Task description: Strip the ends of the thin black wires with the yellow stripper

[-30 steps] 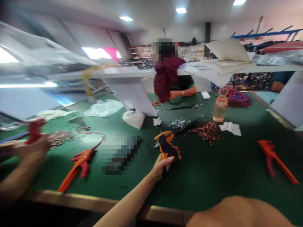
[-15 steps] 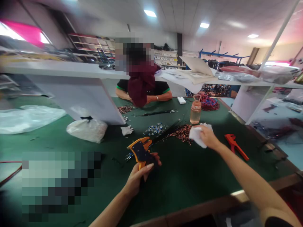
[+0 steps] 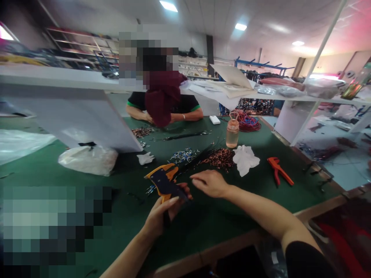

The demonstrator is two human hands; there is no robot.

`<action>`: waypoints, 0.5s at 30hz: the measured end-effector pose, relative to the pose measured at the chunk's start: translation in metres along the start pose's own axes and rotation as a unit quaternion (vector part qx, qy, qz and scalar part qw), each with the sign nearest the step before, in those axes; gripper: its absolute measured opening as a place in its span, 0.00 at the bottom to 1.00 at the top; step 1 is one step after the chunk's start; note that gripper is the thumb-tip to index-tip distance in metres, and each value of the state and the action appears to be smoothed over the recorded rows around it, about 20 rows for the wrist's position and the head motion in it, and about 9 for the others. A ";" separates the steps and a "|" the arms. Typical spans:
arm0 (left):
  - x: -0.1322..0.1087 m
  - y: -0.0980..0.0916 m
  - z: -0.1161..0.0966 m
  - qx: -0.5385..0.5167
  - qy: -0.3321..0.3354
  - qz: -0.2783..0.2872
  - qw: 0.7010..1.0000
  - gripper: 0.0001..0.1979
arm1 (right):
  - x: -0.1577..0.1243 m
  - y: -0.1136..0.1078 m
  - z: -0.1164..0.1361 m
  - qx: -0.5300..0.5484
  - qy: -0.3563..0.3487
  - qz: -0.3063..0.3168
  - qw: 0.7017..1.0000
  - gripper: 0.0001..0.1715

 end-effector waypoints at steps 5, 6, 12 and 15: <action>-0.002 -0.005 0.000 0.018 -0.003 -0.012 1.000 0.21 | -0.010 0.046 0.007 0.192 0.015 0.025 0.981 0.22; -0.001 -0.006 -0.002 0.007 0.004 -0.020 1.000 0.22 | -0.014 0.051 0.005 0.210 0.018 0.013 0.977 0.24; 0.001 -0.011 -0.014 -0.057 0.005 -0.117 0.991 0.22 | -0.029 0.071 0.005 0.114 -0.030 0.027 0.993 0.42; 0.003 -0.016 -0.016 -0.071 -0.019 -0.145 0.987 0.20 | -0.027 0.071 0.009 0.097 -0.030 0.006 0.995 0.37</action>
Point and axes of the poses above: each hand's wrist, its own x-axis towards the middle knuckle, its own y-axis out of the palm, z = x × y, the point moved 2 cm from there along x, towards the middle knuckle, and after that the axes turned 12 degrees about y, right-handed, at the moved point
